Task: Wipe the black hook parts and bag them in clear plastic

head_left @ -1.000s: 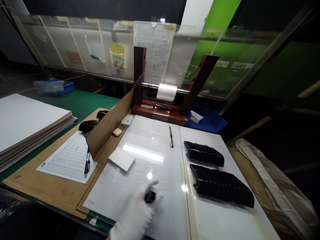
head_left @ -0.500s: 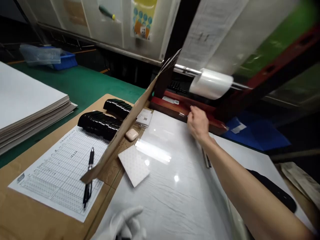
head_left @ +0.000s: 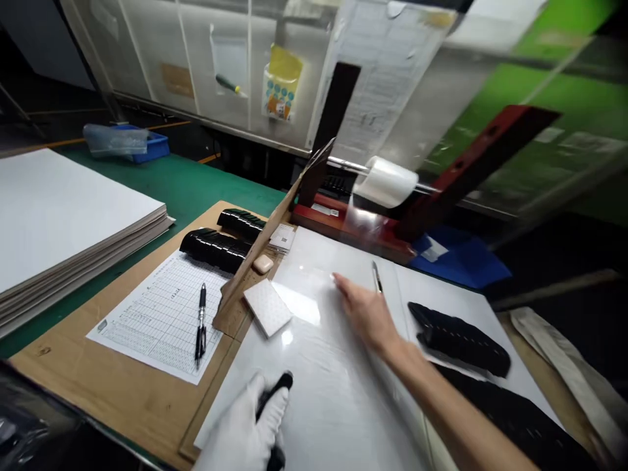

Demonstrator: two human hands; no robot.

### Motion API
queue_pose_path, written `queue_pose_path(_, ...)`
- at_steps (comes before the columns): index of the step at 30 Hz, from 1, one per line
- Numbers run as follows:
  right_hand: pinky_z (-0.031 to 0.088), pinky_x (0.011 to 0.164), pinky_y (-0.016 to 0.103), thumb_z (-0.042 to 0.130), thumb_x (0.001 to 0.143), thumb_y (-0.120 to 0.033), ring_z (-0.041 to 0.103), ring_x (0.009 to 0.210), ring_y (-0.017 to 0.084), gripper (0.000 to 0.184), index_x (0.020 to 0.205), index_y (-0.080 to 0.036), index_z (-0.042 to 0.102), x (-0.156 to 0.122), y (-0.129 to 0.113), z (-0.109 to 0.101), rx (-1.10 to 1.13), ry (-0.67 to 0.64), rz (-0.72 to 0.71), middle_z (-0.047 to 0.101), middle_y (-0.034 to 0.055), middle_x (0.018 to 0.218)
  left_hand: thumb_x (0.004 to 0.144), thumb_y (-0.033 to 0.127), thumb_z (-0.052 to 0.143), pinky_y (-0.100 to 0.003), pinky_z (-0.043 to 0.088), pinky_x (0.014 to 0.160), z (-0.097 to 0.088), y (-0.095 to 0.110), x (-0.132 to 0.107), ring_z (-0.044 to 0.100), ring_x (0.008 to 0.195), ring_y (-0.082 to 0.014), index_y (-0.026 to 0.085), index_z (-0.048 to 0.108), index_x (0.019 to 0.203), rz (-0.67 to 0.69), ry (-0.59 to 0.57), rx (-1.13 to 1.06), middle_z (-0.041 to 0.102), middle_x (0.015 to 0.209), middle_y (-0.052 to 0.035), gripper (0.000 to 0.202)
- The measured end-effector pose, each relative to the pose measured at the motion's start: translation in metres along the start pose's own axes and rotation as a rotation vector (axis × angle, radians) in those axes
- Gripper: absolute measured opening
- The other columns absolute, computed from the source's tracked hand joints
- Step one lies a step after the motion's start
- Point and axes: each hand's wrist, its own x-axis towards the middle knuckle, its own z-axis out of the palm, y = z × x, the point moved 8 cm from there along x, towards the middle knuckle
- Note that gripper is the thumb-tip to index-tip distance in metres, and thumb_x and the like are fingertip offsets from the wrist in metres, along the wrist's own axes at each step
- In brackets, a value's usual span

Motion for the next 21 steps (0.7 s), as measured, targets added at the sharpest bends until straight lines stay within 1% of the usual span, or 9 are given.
queue_pose_path(3, 0.059, 0.097, 0.039, 0.043, 0.092, -0.002, 0.069, 0.115, 0.024, 0.043, 0.123, -0.017, 0.068, -0.074, -0.058, -0.014, 0.002, 0.028, -0.053, 0.071, 0.0088, 0.124, 0.089, 0.057, 0.056, -0.027, 0.045, 0.065, -0.007, 0.03, -0.008, 0.059, 0.07, -0.02, 0.023, 0.059, 0.073, 0.175, 0.088, 0.166, 0.06, 0.074, -0.0011, 0.038)
queue_pose_path(6, 0.057, 0.101, 0.05, 0.041, 0.085, 0.004, 0.058, 0.129, 0.03, 0.05, 0.123, -0.014, 0.068, -0.135, -0.108, -0.027, -0.016, 0.071, -0.037, 0.065, 0.0115, 0.134, 0.084, 0.052, 0.064, -0.027, 0.042, 0.066, -0.006, 0.063, -0.018, 0.056, 0.07, -0.0191, 0.022, 0.056, 0.069, 0.347, 0.174, 0.24, 0.058, 0.073, 0.0003, 0.035)
queue_pose_path(9, 0.057, 0.1, 0.053, 0.041, 0.083, 0.003, 0.051, 0.135, 0.034, 0.052, 0.127, -0.013, 0.065, -0.179, -0.15, -0.037, -0.005, 0.101, -0.021, 0.06, 0.0122, 0.139, 0.086, 0.049, 0.06, -0.026, 0.039, 0.063, 0.022, 0.091, -0.02, 0.051, 0.065, -0.0167, 0.022, 0.051, 0.065, 0.438, 0.077, 0.242, 0.053, 0.064, 0.0027, 0.036)
queue_pose_path(12, 0.058, 0.099, 0.053, 0.043, 0.082, 0.001, 0.053, 0.133, 0.036, 0.053, 0.131, -0.012, 0.062, -0.205, -0.178, -0.045, 0.019, 0.121, 0.009, 0.059, 0.0123, 0.141, 0.089, 0.049, 0.056, -0.025, 0.034, 0.058, 0.056, 0.107, -0.006, 0.045, 0.059, -0.0141, 0.022, 0.042, 0.056, 0.457, 0.006, 0.263, 0.043, 0.056, 0.0045, 0.045)
queue_pose_path(14, 0.059, 0.098, 0.052, 0.042, 0.083, -0.001, 0.056, 0.131, 0.035, 0.052, 0.129, -0.012, 0.063, -0.213, -0.186, -0.051, 0.043, 0.137, 0.061, 0.06, 0.011, 0.14, 0.088, 0.048, 0.057, -0.025, 0.032, 0.058, 0.074, 0.106, 0.01, 0.044, 0.058, -0.0136, 0.021, 0.042, 0.055, 0.455, 0.003, 0.29, 0.041, 0.054, 0.0049, 0.045)
queue_pose_path(16, 0.06, 0.098, 0.05, 0.042, 0.085, -0.003, 0.057, 0.129, 0.035, 0.048, 0.127, -0.013, 0.065, -0.216, -0.188, -0.057, 0.069, 0.155, 0.109, 0.062, 0.0098, 0.139, 0.088, 0.045, 0.059, -0.025, 0.036, 0.06, 0.083, 0.097, 0.025, 0.049, 0.059, -0.0147, 0.019, 0.056, 0.063, 0.449, -0.004, 0.308, 0.048, 0.056, 0.0036, 0.036)
queue_pose_path(18, 0.06, 0.098, 0.048, 0.042, 0.087, -0.004, 0.06, 0.126, 0.033, 0.046, 0.126, -0.014, 0.066, -0.216, -0.186, -0.064, 0.087, 0.165, 0.138, 0.065, 0.0086, 0.135, 0.089, 0.039, 0.057, -0.026, 0.044, 0.067, 0.083, 0.082, 0.029, 0.058, 0.064, -0.0171, 0.015, 0.069, 0.091, 0.454, -0.025, 0.316, 0.06, 0.063, 0.0007, 0.027)
queue_pose_path(20, 0.06, 0.098, 0.048, 0.042, 0.089, -0.006, 0.063, 0.122, 0.032, 0.045, 0.127, -0.015, 0.066, -0.212, -0.181, -0.071, 0.106, 0.167, 0.165, 0.067, 0.008, 0.132, 0.091, 0.032, 0.053, -0.029, 0.049, 0.08, 0.076, 0.068, 0.021, 0.067, 0.077, -0.0193, 0.014, 0.065, 0.122, 0.482, -0.075, 0.319, 0.07, 0.079, -0.0034, 0.038)
queue_pose_path(21, 0.059, 0.099, 0.048, 0.043, 0.09, -0.006, 0.064, 0.12, 0.031, 0.044, 0.127, -0.016, 0.066, -0.21, -0.179, -0.075, 0.12, 0.167, 0.179, 0.068, 0.0082, 0.13, 0.091, 0.028, 0.052, -0.03, 0.05, 0.088, 0.071, 0.061, 0.014, 0.069, 0.086, -0.0199, 0.016, 0.062, 0.129, 0.496, -0.114, 0.32, 0.073, 0.088, -0.0051, 0.042)
